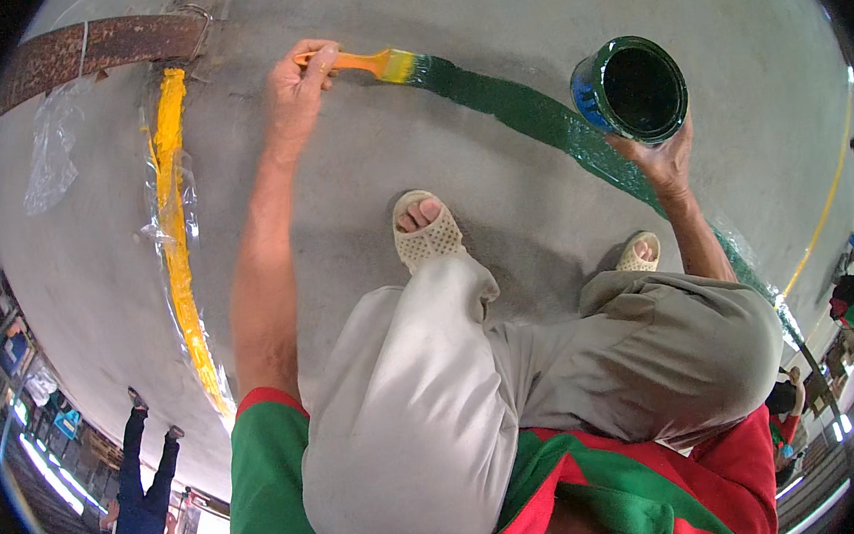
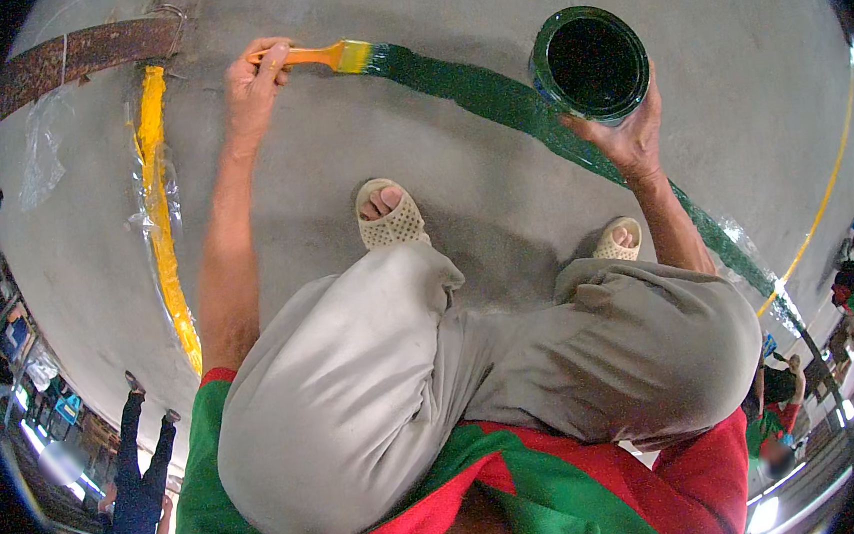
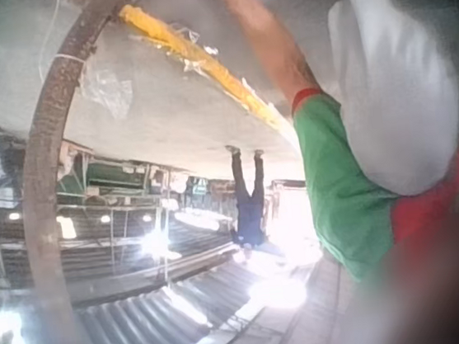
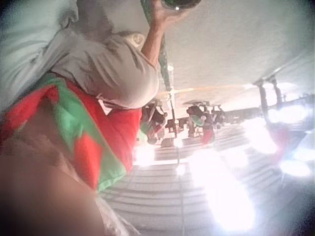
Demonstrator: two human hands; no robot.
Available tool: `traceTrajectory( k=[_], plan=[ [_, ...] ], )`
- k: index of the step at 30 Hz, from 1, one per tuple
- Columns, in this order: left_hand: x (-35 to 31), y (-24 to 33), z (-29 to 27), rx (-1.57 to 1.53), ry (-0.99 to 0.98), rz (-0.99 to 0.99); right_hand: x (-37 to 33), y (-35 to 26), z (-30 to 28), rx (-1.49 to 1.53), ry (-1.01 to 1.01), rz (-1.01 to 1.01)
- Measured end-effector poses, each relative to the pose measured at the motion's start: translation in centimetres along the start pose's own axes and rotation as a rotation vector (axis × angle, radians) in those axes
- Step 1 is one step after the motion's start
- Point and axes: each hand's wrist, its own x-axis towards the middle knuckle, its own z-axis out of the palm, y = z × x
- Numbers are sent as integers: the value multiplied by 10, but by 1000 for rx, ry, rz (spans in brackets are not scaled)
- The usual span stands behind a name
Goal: The person kneels and paints a green line on a concrete floor using a paintbrush and a paint can. They repeatedly dip the brush into the can and extend the line along the floor surface.
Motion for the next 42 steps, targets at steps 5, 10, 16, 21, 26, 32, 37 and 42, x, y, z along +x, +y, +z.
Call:
traceTrajectory(
  k=[5,10,16,21,26,32,37,42],
  plan=[
    [-1,28,-19,426,118,241,1,15,-5,-51,25,-13],
    [-35,50,34,1030,145,673,-2,23,-10,-11,63,-1],
    [-79,60,149,908,-36,727,-5,22,-22,-33,96,2],
    [-95,72,183,555,-121,649,-8,23,-24,47,108,-27],
    [-83,59,158,305,47,401,-10,22,-26,14,99,-34],
    [-54,44,55,600,250,219,-10,14,-20,-4,110,-49],
    [-43,48,15,955,347,463,-9,10,-19,-11,95,-49],
    [-64,44,84,1142,136,636,-9,11,-20,-44,105,-100]
  ],
)
